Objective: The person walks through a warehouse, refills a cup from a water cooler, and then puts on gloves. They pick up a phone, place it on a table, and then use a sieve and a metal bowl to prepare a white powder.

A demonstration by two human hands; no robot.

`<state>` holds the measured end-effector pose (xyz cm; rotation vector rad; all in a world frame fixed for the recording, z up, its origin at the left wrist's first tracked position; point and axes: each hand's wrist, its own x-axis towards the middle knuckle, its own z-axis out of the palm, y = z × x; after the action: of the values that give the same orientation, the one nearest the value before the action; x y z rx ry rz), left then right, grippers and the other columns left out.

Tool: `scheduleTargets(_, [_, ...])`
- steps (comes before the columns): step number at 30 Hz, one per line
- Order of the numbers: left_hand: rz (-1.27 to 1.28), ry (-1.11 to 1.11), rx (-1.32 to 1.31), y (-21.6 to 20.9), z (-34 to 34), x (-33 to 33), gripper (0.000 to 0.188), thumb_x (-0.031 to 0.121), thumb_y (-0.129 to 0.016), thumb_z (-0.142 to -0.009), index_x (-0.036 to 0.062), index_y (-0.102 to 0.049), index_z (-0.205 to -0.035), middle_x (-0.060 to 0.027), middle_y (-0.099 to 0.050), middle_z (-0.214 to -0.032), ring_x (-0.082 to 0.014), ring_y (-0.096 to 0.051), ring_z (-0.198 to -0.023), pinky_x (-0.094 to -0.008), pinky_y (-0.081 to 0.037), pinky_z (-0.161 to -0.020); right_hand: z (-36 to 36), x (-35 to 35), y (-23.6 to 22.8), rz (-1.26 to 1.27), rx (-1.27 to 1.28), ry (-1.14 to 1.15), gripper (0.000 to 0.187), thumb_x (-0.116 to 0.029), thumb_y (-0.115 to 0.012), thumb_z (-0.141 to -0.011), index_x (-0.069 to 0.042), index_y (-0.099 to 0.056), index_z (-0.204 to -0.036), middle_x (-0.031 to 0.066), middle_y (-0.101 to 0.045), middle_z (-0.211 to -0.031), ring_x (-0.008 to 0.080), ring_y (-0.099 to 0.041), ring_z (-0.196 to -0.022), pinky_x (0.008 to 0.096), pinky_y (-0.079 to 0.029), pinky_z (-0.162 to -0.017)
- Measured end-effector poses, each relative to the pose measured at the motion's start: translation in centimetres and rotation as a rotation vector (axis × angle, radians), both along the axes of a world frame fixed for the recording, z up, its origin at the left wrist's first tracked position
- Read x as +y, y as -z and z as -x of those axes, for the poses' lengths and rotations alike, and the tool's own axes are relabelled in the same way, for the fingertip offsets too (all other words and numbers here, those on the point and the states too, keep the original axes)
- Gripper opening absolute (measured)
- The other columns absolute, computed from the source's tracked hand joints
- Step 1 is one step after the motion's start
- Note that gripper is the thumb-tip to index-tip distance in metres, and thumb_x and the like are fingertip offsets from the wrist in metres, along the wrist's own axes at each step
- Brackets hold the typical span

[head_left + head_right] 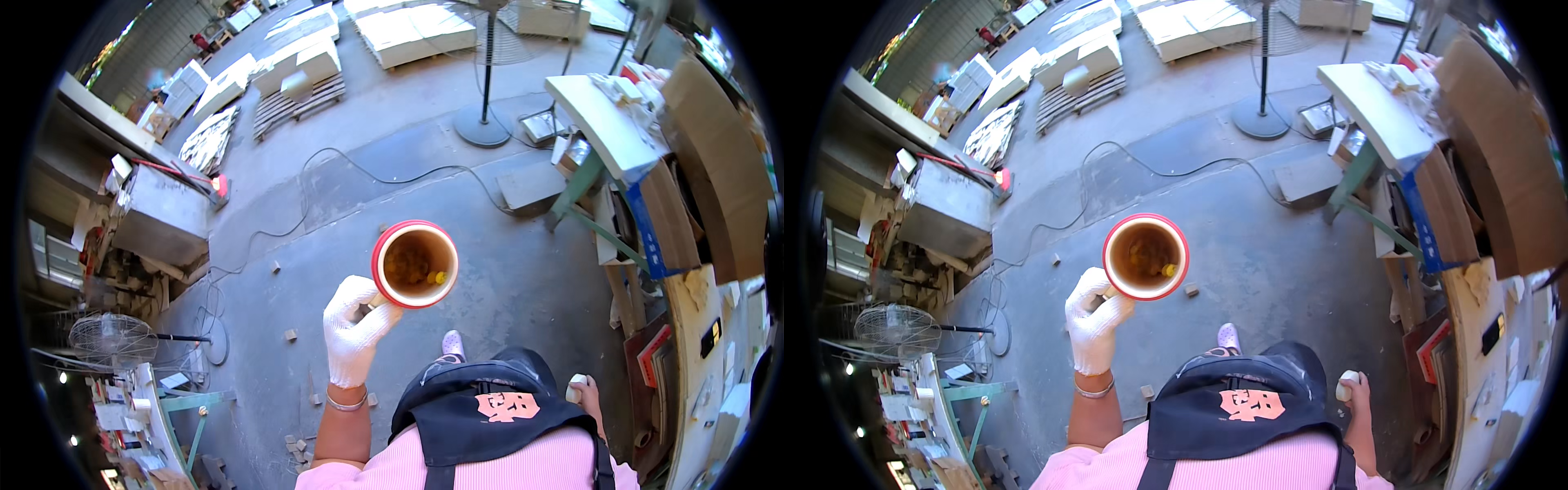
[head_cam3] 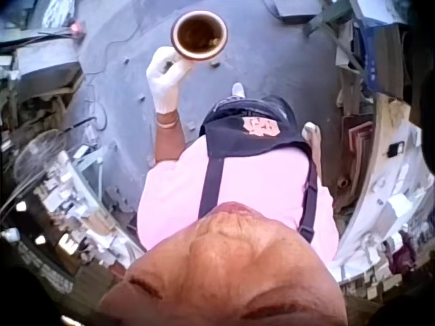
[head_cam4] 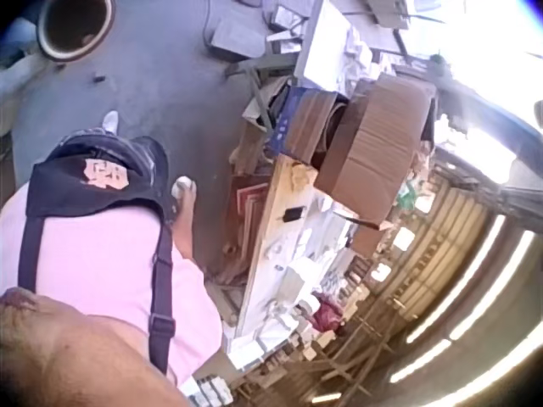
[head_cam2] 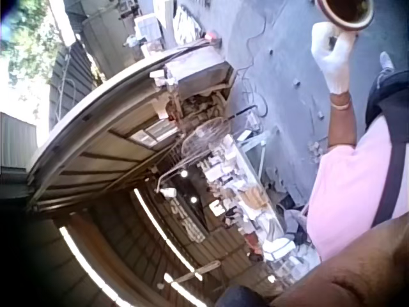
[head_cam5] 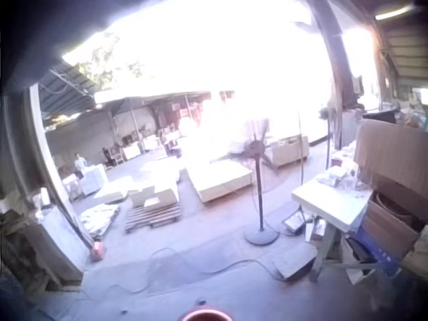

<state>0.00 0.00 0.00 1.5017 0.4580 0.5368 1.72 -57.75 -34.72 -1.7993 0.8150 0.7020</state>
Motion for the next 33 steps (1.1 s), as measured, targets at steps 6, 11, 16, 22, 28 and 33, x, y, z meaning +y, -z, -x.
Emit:
scheduleTargets(6, [-0.159, -0.042, -0.010, 1.3, -3.3, 9.4, 0.018, -0.004, -0.071, -0.073, -0.0028, -0.065, -0.090, -0.0038, -0.055, -0.086, -0.0109, -0.052, -0.075, -0.0242, -0.041, -0.064, -8.7, 12.3, 0.2, 0.081, 0.042, -0.139, 0.099, -0.017, -0.081, -0.058, -0.006, -0.037, -0.147, 0.0184, -0.052, -0.134, 0.0308, -0.058, -0.113, 0.0448, -0.053, -0.076])
scheduleTargets(11, [-0.059, -0.215, 0.010, 3.5, -6.2, 13.8, 0.009, 0.004, -0.065, -0.075, -0.0013, -0.060, -0.080, -0.0002, -0.051, -0.079, -0.0081, -0.047, -0.068, -0.0216, -0.037, -0.058, -20.6, 19.4, -2.3, 0.239, 0.092, -0.314, 0.099, -0.019, -0.082, -0.057, -0.006, -0.039, -0.145, 0.0190, -0.053, -0.134, 0.0329, -0.060, -0.111, 0.0456, -0.055, -0.077])
scheduleTargets(16, [0.179, -0.476, 0.133, 5.5, -9.9, 20.0, 0.020, 0.010, -0.064, -0.077, -0.0011, -0.065, -0.093, 0.0007, -0.056, -0.073, -0.0059, -0.050, -0.056, -0.0196, -0.037, -0.049, -33.1, 27.3, 0.8, 0.184, 0.092, -0.393, 0.098, -0.022, -0.082, -0.060, -0.005, -0.038, -0.145, 0.0194, -0.053, -0.131, 0.0351, -0.061, -0.108, 0.0501, -0.055, -0.073])
scheduleTargets(22, [0.186, -0.829, 0.096, 6.8, -14.2, 26.5, 0.031, 0.012, -0.060, -0.071, -0.0040, -0.065, -0.097, -0.0060, -0.062, -0.071, -0.0101, -0.055, -0.052, -0.0207, -0.040, -0.045, -49.5, 45.7, -1.6, 0.123, 0.016, -0.643, 0.093, -0.025, -0.083, -0.056, 0.000, -0.047, -0.138, 0.0207, -0.059, -0.125, 0.0301, -0.061, -0.108, 0.0435, -0.053, -0.084])
scheduleTargets(28, [0.226, -0.900, 0.103, 9.2, -19.2, 34.5, 0.025, 0.016, -0.063, -0.074, 0.0005, -0.055, -0.092, -0.0075, -0.059, -0.071, -0.0101, -0.049, -0.050, -0.0212, -0.036, -0.045, -63.3, 64.1, -4.6, 0.040, -0.190, -0.810, 0.096, -0.035, -0.084, -0.058, -0.009, -0.047, -0.141, 0.0202, -0.057, -0.128, 0.0326, -0.060, -0.111, 0.0418, -0.054, -0.079])
scheduleTargets(33, [0.347, -0.773, 0.139, 12.2, -26.3, 46.3, 0.031, 0.010, -0.063, -0.080, 0.0001, -0.058, -0.109, -0.0054, -0.061, -0.084, -0.0100, -0.051, -0.059, -0.0219, -0.037, -0.051, -69.4, 73.8, -2.1, -0.002, -0.225, -0.807, 0.091, -0.033, -0.083, -0.063, -0.012, -0.044, -0.143, 0.0190, -0.056, -0.129, 0.0321, -0.059, -0.108, 0.0412, -0.055, -0.075])
